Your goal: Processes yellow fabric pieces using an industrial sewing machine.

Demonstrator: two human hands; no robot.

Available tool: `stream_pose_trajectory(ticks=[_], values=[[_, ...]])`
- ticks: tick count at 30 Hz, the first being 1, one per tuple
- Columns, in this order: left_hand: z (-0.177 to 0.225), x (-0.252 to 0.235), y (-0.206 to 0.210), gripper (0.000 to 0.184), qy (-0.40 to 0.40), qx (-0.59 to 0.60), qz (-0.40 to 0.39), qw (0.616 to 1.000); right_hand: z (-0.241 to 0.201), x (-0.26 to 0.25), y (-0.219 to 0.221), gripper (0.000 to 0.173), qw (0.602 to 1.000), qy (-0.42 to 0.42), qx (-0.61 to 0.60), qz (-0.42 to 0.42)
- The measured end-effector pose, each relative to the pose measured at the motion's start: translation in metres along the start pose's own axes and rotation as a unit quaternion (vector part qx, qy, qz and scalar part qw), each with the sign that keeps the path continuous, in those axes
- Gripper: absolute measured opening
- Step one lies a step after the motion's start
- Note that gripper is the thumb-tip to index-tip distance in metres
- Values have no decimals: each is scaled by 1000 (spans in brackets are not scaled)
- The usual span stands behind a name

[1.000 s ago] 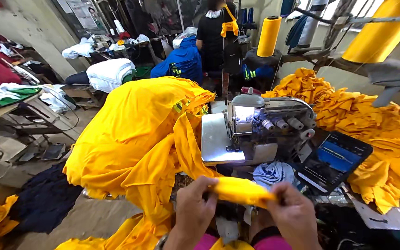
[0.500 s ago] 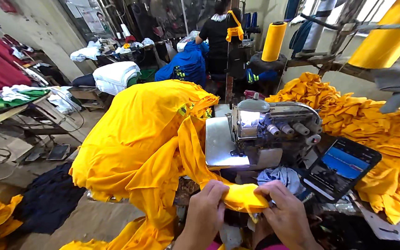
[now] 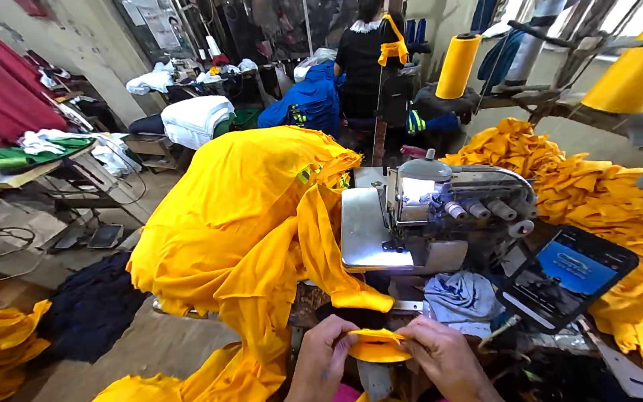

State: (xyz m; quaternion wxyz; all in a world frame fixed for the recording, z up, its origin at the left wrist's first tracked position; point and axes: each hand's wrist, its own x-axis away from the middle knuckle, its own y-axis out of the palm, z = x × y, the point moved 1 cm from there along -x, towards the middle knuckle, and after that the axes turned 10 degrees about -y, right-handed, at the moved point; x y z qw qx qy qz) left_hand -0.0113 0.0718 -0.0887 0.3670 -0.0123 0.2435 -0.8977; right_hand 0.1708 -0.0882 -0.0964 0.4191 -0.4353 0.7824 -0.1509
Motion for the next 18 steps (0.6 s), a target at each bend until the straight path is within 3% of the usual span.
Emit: stream_pose_trajectory(ticks=[4, 7, 9, 11, 15, 18], values=[[7, -6, -13, 18, -29, -4, 19, 999, -10, -21, -10, 24, 997, 16, -51, -51], [12, -34, -27, 24, -79, -125, 28, 989, -19, -56, -17, 32, 976, 140, -52, -162], [11, -56, -32, 29, -141, -189, -32, 971, -13, -78, -7, 44, 946, 233, -28, -224], [3, -68, -31, 30, -161, -214, -75, 960, -4, -85, 6, 45, 927, 282, 12, -248], [-1, -58, -28, 21, -83, -195, -13, 977, -7, -78, 6, 33, 943, 268, 61, -187], [-2, -43, -24, 14, 18, -170, 63, 983, -11, -60, 7, 24, 977, 168, 109, -75]])
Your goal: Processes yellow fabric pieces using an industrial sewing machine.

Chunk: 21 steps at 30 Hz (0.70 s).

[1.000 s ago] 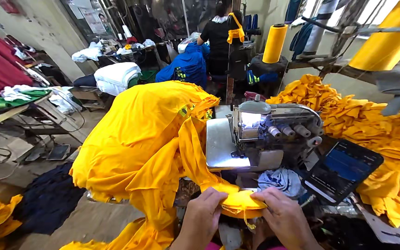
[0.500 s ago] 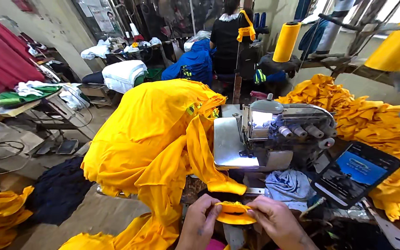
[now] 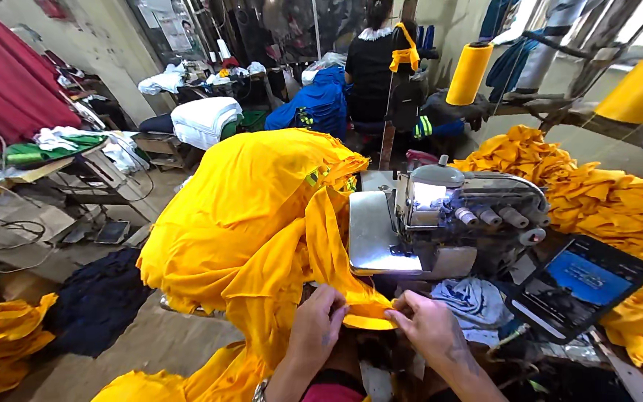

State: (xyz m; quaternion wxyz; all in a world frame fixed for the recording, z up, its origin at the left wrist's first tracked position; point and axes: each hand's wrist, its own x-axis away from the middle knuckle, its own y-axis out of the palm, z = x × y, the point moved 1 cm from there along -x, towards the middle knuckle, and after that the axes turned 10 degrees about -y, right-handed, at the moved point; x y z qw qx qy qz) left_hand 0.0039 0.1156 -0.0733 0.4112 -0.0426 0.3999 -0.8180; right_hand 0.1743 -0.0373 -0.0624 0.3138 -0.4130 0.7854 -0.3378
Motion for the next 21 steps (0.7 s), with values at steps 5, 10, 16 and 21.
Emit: stream_pose_trajectory(ticks=[5, 10, 16, 21], values=[[16, 23, 1, 14, -6, 163, 91, 982, 6, 20, 5, 14, 965, -187, -24, 185], [64, 13, -11, 11, -2, 336, 39, 941, -9, 35, -10, 13, 945, -206, -195, 162], [108, -87, -6, 14, 282, -5, 94, 955, -4, 11, -21, 19, 920, -93, -329, 193], [79, -115, 32, 31, 62, -174, 10, 983, 21, 7, 3, 20, 893, 70, -420, 145]])
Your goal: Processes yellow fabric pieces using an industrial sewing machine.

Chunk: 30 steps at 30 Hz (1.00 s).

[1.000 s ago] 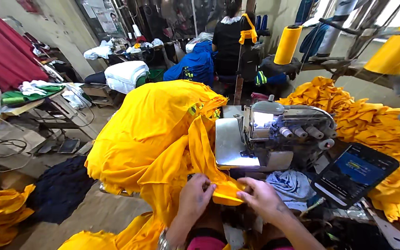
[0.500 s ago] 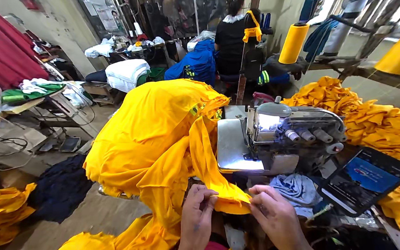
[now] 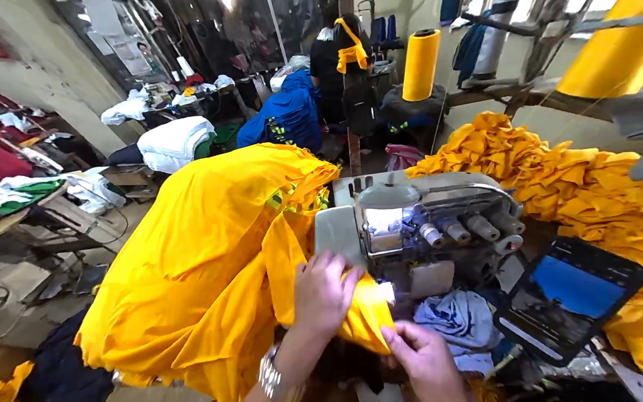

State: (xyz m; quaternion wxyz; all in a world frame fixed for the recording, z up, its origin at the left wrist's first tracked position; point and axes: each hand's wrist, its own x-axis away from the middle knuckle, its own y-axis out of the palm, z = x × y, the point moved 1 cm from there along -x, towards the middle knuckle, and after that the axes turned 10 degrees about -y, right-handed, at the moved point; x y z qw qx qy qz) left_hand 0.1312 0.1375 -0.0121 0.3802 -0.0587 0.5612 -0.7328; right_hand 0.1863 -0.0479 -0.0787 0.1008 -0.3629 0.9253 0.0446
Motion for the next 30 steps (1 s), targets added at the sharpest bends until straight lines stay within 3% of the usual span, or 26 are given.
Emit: stream_pose_trajectory(ticks=[4, 9, 14, 17, 21, 24, 26, 28, 30], values=[[12, 7, 2, 31, -74, -3, 2, 997, -5, 15, -14, 13, 999, 14, -30, 32], [24, -31, -3, 22, -129, -25, -128, 983, -6, -4, -4, 12, 996, -3, -69, 52], [8, -39, 3, 21, -64, 12, -115, 991, -1, 8, 8, 14, 997, -46, -40, 55], [3, -53, 5, 17, -40, -1, -66, 997, -5, -9, 17, 15, 994, -19, -44, 94], [-4, -26, -13, 27, 16, 26, 38, 999, -2, -27, 19, 37, 990, 20, -53, 130], [-8, 11, -21, 30, 9, 76, -30, 997, -2, -27, 18, 36, 990, 19, -56, 131], [-6, 20, -27, 20, 5, 109, -25, 994, -5, -23, 13, 26, 990, -36, -26, 134], [3, 16, -47, 17, 16, 137, -23, 990, -17, -29, 5, 13, 977, -152, 75, 132], [16, 15, -60, 18, 51, 124, -9, 991, -32, -45, 1, 27, 946, -223, 208, 108]])
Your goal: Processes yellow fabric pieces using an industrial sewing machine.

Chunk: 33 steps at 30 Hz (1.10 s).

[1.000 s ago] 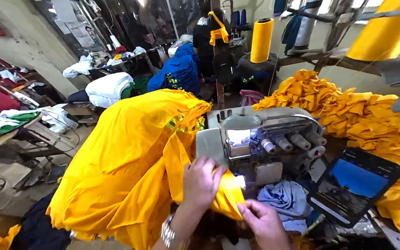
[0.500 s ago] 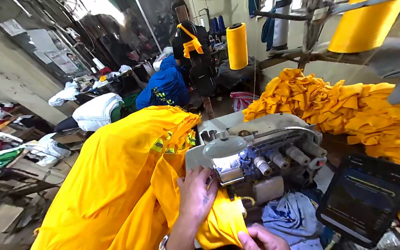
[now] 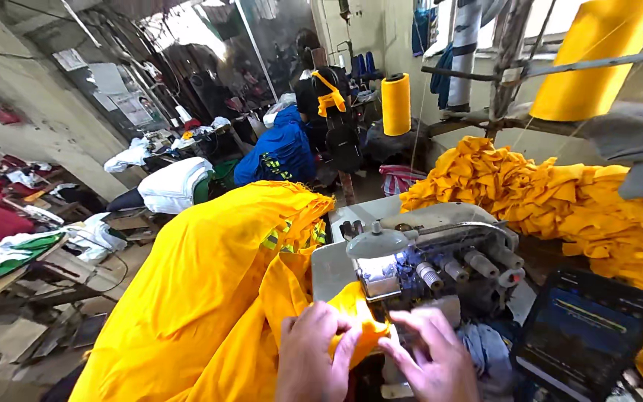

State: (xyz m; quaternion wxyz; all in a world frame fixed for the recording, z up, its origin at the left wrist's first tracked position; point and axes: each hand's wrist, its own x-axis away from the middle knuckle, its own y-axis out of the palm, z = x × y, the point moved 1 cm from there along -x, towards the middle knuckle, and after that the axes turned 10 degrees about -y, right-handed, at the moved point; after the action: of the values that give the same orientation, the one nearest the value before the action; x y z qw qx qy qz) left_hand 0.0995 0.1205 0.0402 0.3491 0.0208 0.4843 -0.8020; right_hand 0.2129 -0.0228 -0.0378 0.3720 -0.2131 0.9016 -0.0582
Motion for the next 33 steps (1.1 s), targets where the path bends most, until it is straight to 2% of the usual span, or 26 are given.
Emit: stream_pose_trajectory(ticks=[2, 3, 4, 6, 7, 10, 13, 15, 17, 20, 24, 28, 31, 33], values=[[7, -1, 3, 21, 30, -38, 14, 999, 3, -15, 6, 21, 997, -46, 41, -41], [5, -4, 5, 22, 35, -64, 14, 997, 6, -19, 8, 17, 997, -57, 11, -54], [1, -8, 5, 21, 37, -89, 4, 995, 8, -21, 8, 19, 994, -58, -54, -71], [-5, -15, -2, 16, 48, -117, -38, 991, 8, -21, 2, 25, 972, -13, -201, -121], [-6, -17, -4, 18, 84, -118, -39, 989, 7, -20, -2, 23, 953, 30, -262, -152], [0, -24, 0, 36, 210, -85, -93, 970, 4, -17, -8, 16, 902, 131, -358, -200], [-1, -33, 9, 37, 239, -65, -202, 948, 2, -17, -12, 12, 894, 142, -362, -223], [-2, -41, 7, 21, 232, -83, -232, 941, 4, -18, -13, 17, 899, 150, -346, -223], [3, -48, 0, 21, 212, -113, -250, 938, 5, -20, -12, 21, 911, 160, -307, -225], [9, -52, -5, 24, 221, -162, -251, 928, 5, -28, -9, 16, 930, 136, -244, -238], [6, -56, -6, 25, 231, -161, -250, 926, 9, -37, -8, 16, 939, 102, -205, -258], [25, -52, -17, 24, 229, -165, -268, 921, 11, -50, -11, 15, 923, 83, -190, -324], [38, -44, -25, 20, 258, -162, -231, 924, -4, -47, -15, 18, 903, 60, -241, -350], [30, -37, -30, 23, 186, -145, -216, 947, -12, -34, -19, 22, 888, 109, -296, -334]])
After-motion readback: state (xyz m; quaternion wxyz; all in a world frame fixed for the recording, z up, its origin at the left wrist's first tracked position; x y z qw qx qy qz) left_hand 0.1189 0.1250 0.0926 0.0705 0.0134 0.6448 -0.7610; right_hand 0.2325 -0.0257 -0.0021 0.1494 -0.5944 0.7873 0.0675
